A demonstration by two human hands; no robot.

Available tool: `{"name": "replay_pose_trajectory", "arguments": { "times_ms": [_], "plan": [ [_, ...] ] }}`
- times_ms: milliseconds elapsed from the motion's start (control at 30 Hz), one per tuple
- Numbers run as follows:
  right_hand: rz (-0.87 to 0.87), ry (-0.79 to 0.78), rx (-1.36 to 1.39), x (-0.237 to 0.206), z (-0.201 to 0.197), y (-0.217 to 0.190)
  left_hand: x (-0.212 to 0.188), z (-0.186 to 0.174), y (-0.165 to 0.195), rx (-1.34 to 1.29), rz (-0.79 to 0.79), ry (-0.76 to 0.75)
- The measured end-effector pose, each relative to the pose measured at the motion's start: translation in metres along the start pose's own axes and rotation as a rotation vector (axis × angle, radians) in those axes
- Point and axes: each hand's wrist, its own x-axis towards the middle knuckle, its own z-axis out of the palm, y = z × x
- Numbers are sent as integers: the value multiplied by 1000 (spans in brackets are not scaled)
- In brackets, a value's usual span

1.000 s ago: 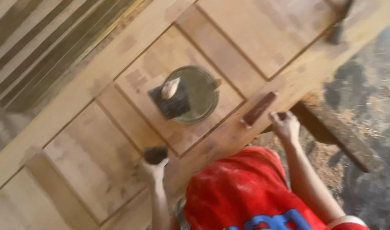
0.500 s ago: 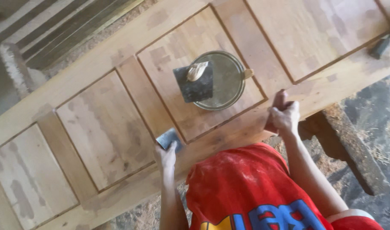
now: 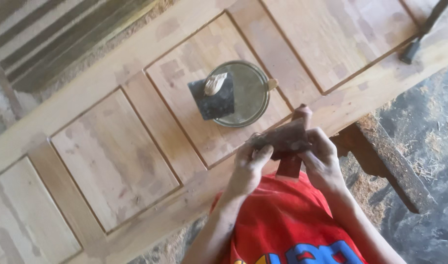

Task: The person scrapes the surface of a wooden paneled door with a flat scraper blade, working along the rails and panels. They then open a can of wood filler, scoop filler onto a putty knife, and mix and work the filler between two blades.

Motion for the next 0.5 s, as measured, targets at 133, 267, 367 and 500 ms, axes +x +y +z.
{"name": "replay_pose_trajectory", "arguments": {
  "times_ms": [133, 267, 367, 500],
  "plan": [
    [41, -108, 741, -22, 3, -39, 2, 32, 27, 53, 73, -27],
    [-60, -31, 590, -35, 9, -45, -8, 48, 44, 464, 191, -61],
    [57, 111, 501, -43, 4, -34, -10, 54, 50, 488, 226, -116],
    [-20, 164, 334, -50, -6, -20, -12, 56, 53, 527, 182, -80]
  ]
}}
